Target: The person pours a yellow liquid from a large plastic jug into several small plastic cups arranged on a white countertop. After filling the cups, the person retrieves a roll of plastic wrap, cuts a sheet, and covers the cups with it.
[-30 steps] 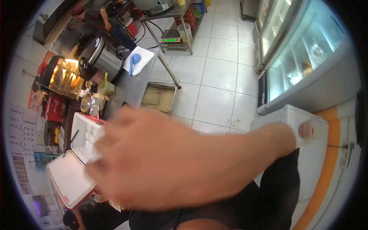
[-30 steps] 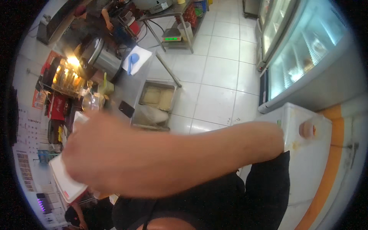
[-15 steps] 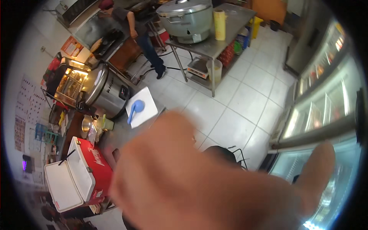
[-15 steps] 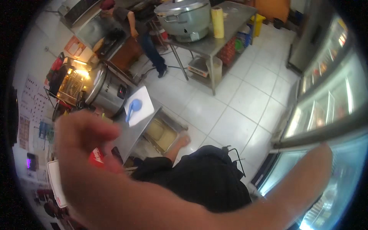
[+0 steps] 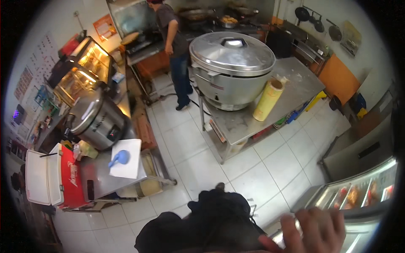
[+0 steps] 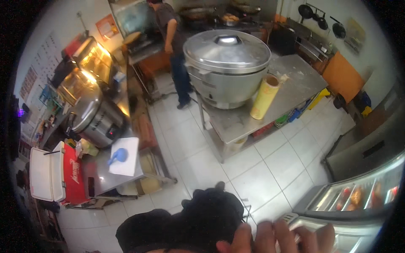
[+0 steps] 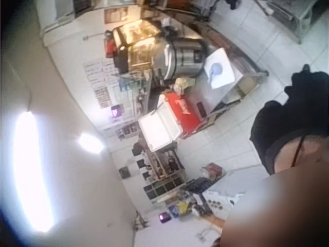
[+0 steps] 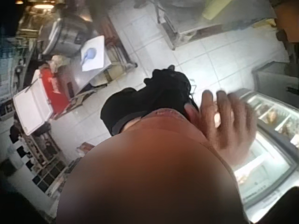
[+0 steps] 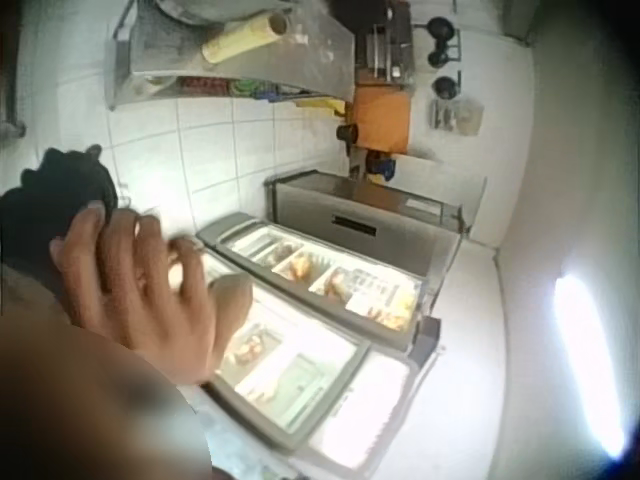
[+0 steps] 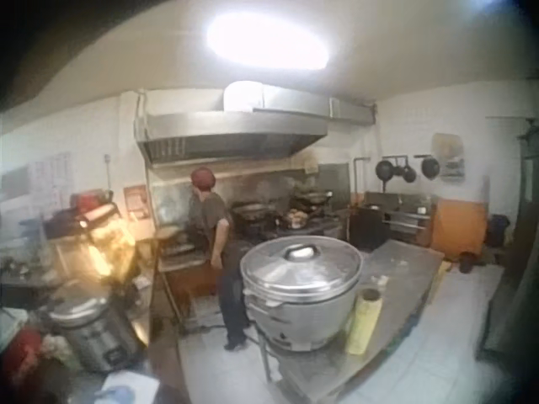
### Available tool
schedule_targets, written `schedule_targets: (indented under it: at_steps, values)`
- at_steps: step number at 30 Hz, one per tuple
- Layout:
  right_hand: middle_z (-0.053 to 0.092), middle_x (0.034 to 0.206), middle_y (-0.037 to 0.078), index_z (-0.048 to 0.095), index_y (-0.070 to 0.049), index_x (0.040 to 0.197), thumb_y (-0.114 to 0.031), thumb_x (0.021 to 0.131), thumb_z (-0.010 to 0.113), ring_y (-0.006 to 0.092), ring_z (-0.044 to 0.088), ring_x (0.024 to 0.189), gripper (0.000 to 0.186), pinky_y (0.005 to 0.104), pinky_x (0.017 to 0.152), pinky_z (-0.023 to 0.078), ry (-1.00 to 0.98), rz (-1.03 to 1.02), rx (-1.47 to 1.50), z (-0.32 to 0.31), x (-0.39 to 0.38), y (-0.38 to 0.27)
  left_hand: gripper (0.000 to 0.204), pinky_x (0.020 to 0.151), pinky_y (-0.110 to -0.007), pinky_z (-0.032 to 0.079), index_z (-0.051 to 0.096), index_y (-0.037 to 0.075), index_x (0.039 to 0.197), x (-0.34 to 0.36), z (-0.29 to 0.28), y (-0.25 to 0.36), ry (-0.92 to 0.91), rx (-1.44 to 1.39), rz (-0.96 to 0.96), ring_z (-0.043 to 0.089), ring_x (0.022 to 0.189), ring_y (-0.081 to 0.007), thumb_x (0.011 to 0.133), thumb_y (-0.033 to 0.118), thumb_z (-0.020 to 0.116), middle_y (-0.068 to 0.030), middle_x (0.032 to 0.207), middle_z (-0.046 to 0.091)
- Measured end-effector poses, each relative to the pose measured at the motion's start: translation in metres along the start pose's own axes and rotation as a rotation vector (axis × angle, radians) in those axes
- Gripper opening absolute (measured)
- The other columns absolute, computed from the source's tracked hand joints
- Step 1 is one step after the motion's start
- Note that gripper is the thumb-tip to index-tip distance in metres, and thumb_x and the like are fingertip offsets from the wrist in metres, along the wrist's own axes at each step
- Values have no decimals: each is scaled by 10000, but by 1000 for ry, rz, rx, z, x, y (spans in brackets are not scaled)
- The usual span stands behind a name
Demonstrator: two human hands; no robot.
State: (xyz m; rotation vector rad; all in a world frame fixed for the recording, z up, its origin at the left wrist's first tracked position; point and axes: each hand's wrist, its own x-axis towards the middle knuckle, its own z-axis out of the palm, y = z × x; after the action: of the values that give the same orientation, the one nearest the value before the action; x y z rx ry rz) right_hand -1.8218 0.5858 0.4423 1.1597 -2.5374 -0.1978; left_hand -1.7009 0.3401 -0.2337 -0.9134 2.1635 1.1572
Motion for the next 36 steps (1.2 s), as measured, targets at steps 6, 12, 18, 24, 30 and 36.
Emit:
schedule_targets:
  at_steps: [6,12,18,24,30,36]
  values:
    - [573,799,84,560,-74,1007,-340,786,680,275,547,774,366,382,687,422,73,8,559,195,120,221,553,840,-376,473,499,64,1226,-1,40,92,158,-216,-90,610,931,-257,811,400,644,-115,1040,628]
    - [551,1154,172,506,17,1141,-435,740,691,324,443,1188,631,464,980,324,329,43,474,454,202,326,586,861,-372,464,480,57,1249,-6,87,141,299,-307,-295,608,942,-261,810,410,644,-120,1062,623]
    - [610,850,104,538,-81,710,-408,661,768,241,574,993,403,423,868,392,638,-166,337,489,234,314,619,882,-367,455,462,51,1272,-59,150,163,476,-519,-540,606,954,-265,810,421,643,-125,1083,617]
    - [475,508,47,487,-124,547,-249,701,772,208,491,491,348,328,532,405,784,-525,407,473,224,223,652,904,-363,446,443,45,1295,-159,289,163,658,-923,-763,603,965,-269,810,431,643,-131,1105,612]
    - [652,713,130,597,-20,624,-206,718,760,269,622,636,264,393,670,528,553,-774,610,422,151,61,685,925,-359,437,424,39,1318,-189,290,111,844,-1261,-805,601,976,-272,809,442,643,-136,1127,607]
    - [526,540,118,505,-31,545,-151,711,755,282,517,477,324,384,500,444,594,-1186,971,315,77,-238,733,944,-386,417,409,64,1329,-269,105,-51,1065,-1456,-414,524,1126,-277,816,555,591,-193,1221,548]
